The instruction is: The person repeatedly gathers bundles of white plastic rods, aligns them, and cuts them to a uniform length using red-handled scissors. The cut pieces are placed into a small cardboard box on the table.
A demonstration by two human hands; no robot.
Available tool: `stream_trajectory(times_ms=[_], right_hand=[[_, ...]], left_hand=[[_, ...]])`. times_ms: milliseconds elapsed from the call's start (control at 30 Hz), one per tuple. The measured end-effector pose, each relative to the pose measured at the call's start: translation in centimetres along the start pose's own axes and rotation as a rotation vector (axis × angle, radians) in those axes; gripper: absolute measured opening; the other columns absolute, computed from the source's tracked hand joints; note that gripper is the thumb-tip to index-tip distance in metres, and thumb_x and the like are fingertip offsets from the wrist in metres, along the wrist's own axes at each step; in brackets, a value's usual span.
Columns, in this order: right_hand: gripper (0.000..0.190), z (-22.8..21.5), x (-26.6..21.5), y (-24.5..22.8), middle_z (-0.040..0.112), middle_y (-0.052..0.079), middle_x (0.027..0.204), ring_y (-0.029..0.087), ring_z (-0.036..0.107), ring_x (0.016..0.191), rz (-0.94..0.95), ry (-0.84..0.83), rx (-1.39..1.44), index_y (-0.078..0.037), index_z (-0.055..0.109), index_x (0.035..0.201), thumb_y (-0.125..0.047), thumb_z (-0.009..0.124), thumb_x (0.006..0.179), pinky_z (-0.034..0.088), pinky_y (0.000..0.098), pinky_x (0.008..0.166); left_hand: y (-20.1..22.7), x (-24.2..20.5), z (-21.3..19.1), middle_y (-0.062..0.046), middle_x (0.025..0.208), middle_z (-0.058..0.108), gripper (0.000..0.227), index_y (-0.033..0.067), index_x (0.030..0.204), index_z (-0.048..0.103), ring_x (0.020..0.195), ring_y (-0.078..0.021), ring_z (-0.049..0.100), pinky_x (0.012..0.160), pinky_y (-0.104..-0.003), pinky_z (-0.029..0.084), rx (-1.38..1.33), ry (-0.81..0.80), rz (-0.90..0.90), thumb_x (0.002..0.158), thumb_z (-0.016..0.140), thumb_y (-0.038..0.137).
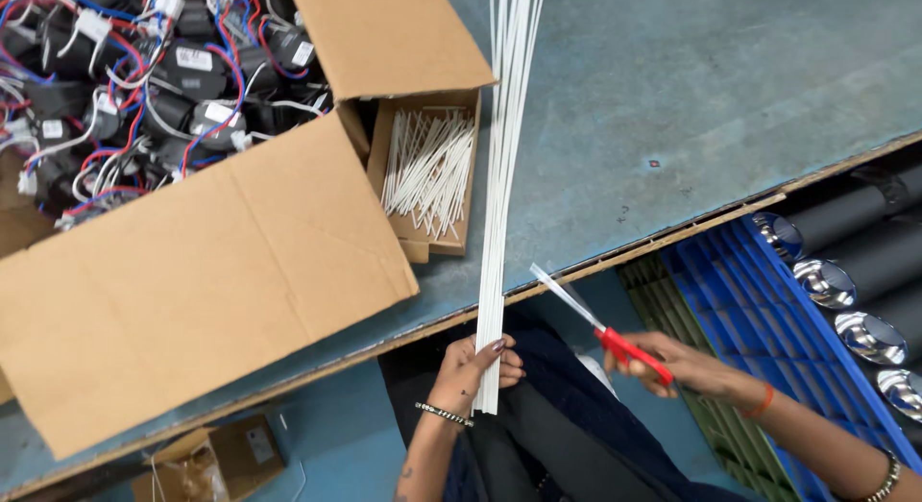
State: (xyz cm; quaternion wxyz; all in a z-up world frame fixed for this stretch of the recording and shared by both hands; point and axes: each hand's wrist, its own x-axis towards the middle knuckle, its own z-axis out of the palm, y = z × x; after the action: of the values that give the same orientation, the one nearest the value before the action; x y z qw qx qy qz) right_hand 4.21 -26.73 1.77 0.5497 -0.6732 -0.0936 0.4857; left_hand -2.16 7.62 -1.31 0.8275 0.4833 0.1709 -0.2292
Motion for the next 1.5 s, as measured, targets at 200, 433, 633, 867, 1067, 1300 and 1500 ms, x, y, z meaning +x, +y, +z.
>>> stream_trajectory(times_ms=[200, 433, 633, 867, 1067, 1300, 1500], right_hand=[[0.066, -0.5, 1.8, 1.1, 0.046, -0.005, 0.064, 0.005, 0.045, 0.049, -0.006, -0.261, -0.056, -0.005, 0.070, 0.094, -0.067, 0.076, 0.074, 0.034, 0.0226, 0.043], [0.058, -0.5, 6.6, -0.3, 0.053, -0.006, 0.072, 0.005, 0.045, 0.067, -0.163, -0.357, -0.237, -0.007, 0.062, 0.077, -0.063, 0.078, 0.081, 0.032, 0.0269, 0.060], [0.047, -1.1, 8.8, -2.8, 0.046, -0.005, 0.066, 0.006, 0.038, 0.061, -0.087, -0.418, -0.331, -0.005, 0.063, 0.075, -0.047, 0.084, 0.078, 0.028, 0.0273, 0.055], [0.045, -1.7, 10.2, -4.2, 0.048, -0.006, 0.065, 0.005, 0.040, 0.060, -0.066, -0.519, -0.320, -0.005, 0.064, 0.075, -0.043, 0.087, 0.076, 0.029, 0.0274, 0.054], [0.042, -1.7, 10.8, -4.5, 0.044, -0.006, 0.060, 0.005, 0.032, 0.055, -0.082, -0.514, -0.416, -0.006, 0.065, 0.073, -0.040, 0.088, 0.077, 0.024, 0.0284, 0.051], [0.045, -1.8, 10.8, -4.2, 0.041, -0.006, 0.057, 0.006, 0.030, 0.053, -0.107, -0.474, -0.421, -0.005, 0.063, 0.068, -0.040, 0.090, 0.074, 0.022, 0.0295, 0.050], [0.042, -1.5, 10.9, -4.0, 0.041, -0.007, 0.056, 0.005, 0.030, 0.053, -0.110, -0.446, -0.441, -0.007, 0.063, 0.068, -0.038, 0.091, 0.073, 0.022, 0.0290, 0.049]], left_hand=[[0.2, -3.1, -0.7, -0.014, 0.086, 0.074, 0.026, -0.0048, 0.109, 0.065, 0.076, -0.0204, 0.076, 0.071, -0.031, 0.065, 0.018, -0.047, -0.084, 0.100, 0.062, 0.019], [0.0, -4.2, -0.7, -0.014, 0.085, 0.074, 0.026, -0.0039, 0.108, 0.066, 0.075, -0.0193, 0.075, 0.071, -0.031, 0.064, 0.002, -0.053, -0.101, 0.099, 0.063, 0.020], [-1.1, -4.3, -1.1, -0.013, 0.085, 0.074, 0.025, -0.0035, 0.109, 0.067, 0.074, -0.0193, 0.075, 0.071, -0.030, 0.065, 0.030, -0.044, -0.108, 0.100, 0.063, 0.019], [-2.5, -4.4, -1.7, -0.013, 0.083, 0.074, 0.026, -0.0043, 0.108, 0.069, 0.075, -0.0211, 0.077, 0.070, -0.031, 0.064, -0.030, -0.084, -0.095, 0.099, 0.063, 0.019], [-2.8, -4.4, -2.0, -0.012, 0.083, 0.073, 0.026, -0.0042, 0.108, 0.069, 0.074, -0.0206, 0.076, 0.070, -0.032, 0.065, -0.089, -0.118, -0.071, 0.098, 0.066, 0.019], [-2.9, -4.3, -2.2, -0.012, 0.082, 0.073, 0.027, -0.0034, 0.108, 0.069, 0.074, -0.0197, 0.075, 0.070, -0.032, 0.065, -0.076, -0.126, -0.064, 0.097, 0.068, 0.021], [-2.2, -4.4, -2.4, -0.011, 0.083, 0.073, 0.027, -0.0032, 0.106, 0.068, 0.073, -0.0191, 0.076, 0.069, -0.030, 0.065, -0.003, -0.105, -0.097, 0.098, 0.067, 0.022]])
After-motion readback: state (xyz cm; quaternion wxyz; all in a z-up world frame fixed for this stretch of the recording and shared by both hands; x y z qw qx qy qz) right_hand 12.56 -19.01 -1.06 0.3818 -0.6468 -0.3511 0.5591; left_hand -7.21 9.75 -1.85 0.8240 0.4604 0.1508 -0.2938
